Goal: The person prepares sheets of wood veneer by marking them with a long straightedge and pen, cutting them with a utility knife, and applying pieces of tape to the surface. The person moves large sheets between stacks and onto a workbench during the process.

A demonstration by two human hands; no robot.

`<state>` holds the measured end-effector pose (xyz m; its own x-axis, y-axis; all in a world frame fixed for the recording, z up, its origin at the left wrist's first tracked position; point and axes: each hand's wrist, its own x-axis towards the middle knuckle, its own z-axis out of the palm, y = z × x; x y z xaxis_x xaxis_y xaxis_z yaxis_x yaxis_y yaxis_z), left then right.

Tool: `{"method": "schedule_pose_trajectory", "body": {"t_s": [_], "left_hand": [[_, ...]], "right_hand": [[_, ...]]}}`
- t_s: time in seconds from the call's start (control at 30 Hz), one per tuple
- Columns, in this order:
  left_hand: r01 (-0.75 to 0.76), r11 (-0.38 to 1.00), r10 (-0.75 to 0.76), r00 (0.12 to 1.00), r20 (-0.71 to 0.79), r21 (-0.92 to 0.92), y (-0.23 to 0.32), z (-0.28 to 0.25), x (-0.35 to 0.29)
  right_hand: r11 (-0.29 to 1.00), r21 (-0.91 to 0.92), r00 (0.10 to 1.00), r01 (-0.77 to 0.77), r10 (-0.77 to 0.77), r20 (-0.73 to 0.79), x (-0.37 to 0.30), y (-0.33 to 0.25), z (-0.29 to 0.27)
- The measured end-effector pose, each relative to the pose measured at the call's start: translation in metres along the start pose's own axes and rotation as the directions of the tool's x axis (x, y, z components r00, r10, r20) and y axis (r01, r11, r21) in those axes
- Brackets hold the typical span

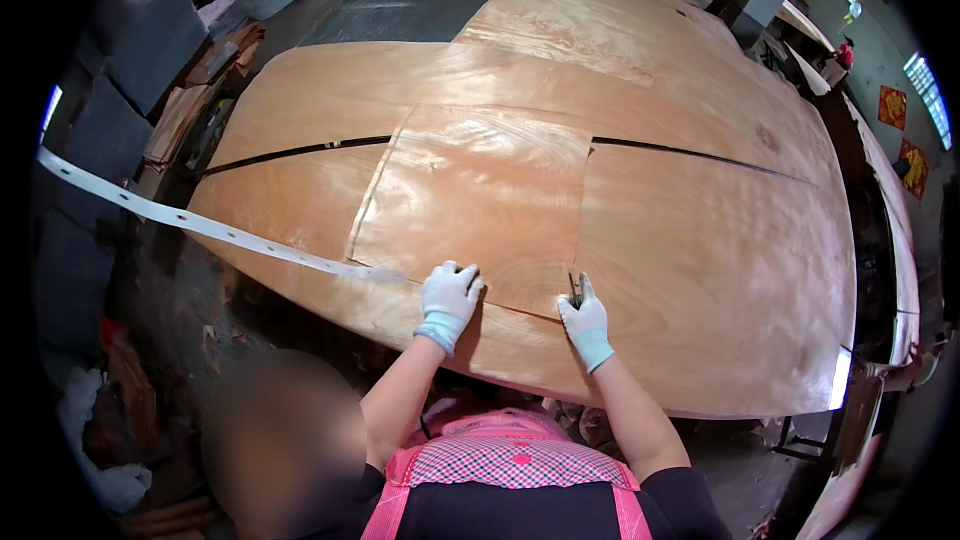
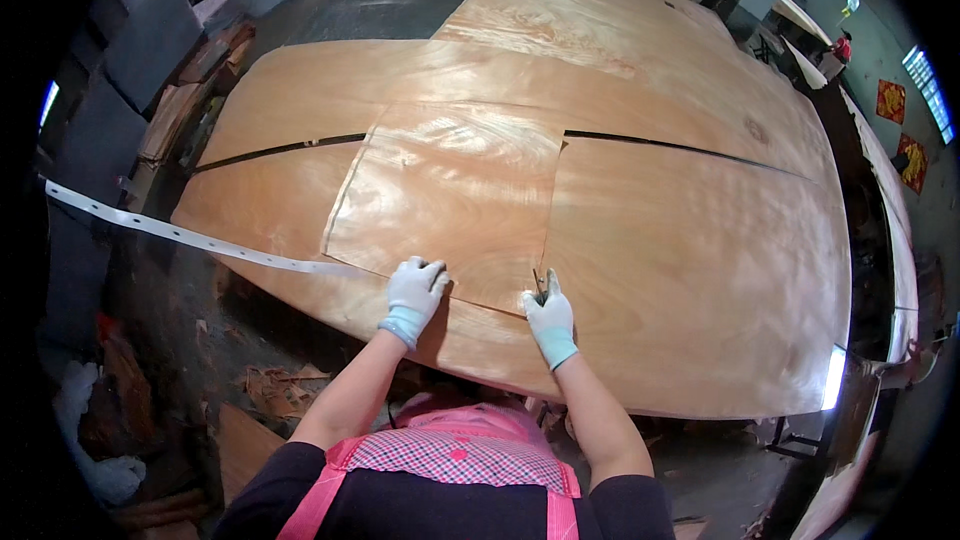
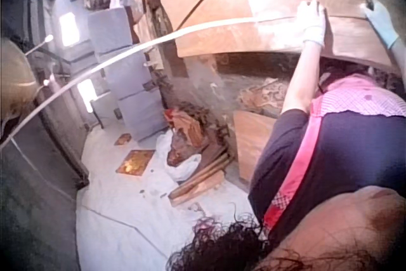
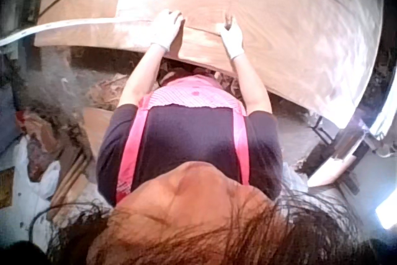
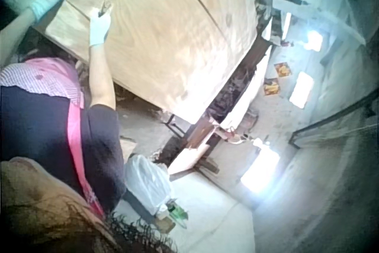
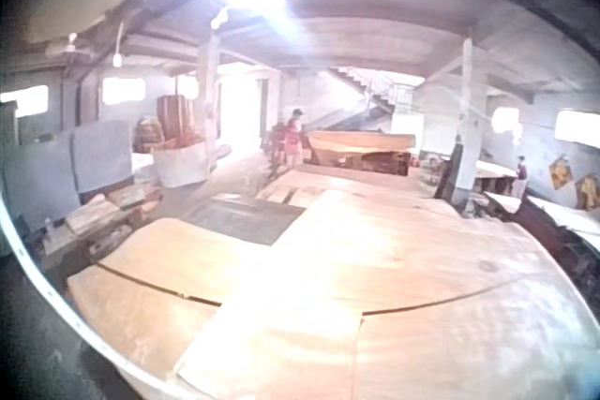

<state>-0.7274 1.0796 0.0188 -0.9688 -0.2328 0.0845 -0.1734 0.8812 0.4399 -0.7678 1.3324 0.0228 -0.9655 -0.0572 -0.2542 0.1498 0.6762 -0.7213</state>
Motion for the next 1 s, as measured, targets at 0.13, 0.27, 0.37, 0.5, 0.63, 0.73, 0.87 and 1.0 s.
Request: {"method": "schedule_pose_trajectory", "body": {"t_s": [0.13, 0.27, 0.37, 0.5, 0.63, 0.73, 0.87, 1.0], "left_hand": [[0.01, 1.0, -0.013, 0.995, 0.101, 0.03, 0.005, 0.011, -0.004], [0.066, 0.998, -0.066, 0.993, 0.102, -0.002, 0.008, 0.005, 0.002], [0.115, 0.992, -0.113, 0.992, 0.053, -0.044, 0.009, 0.002, 0.007], [0.211, 0.971, -0.207, 0.977, 0.05, -0.111, -0.006, 0.005, 0.008], [0.252, 0.959, -0.24, 0.965, 0.104, -0.13, 0.0, 0.006, 0.016], [0.213, 0.963, -0.208, 0.977, 0.05, -0.166, -0.005, 0.016, 0.016], [0.255, 0.959, -0.253, 0.967, 0.033, -0.125, -0.006, 0.022, 0.013], [0.283, 0.957, -0.281, 0.959, 0.041, -0.068, 0.013, 0.014, 0.012]], "right_hand": [[0.997, -0.051, 0.998, 0.051, -0.05, 0.033, -0.01, 0.004, -0.01], [0.982, 0.001, 0.98, 0.19, -0.189, -0.066, 0.0, 0.008, -0.007], [0.971, 0.073, 0.966, 0.23, -0.237, 0.108, -0.001, -0.009, 0.006], [0.967, 0.216, 0.829, -0.131, -0.012, 0.559, -0.007, -0.072, 0.017], [0.86, -0.169, 0.772, 0.481, -0.325, 0.546, 0.011, -0.058, 0.059], [0.737, -0.302, 0.723, 0.605, -0.351, 0.595, 0.016, -0.079, 0.08], [0.748, -0.308, 0.715, 0.587, -0.302, 0.63, 0.007, -0.074, 0.073], [0.713, -0.349, 0.644, 0.608, -0.186, 0.742, -0.001, -0.054, 0.015]]}}
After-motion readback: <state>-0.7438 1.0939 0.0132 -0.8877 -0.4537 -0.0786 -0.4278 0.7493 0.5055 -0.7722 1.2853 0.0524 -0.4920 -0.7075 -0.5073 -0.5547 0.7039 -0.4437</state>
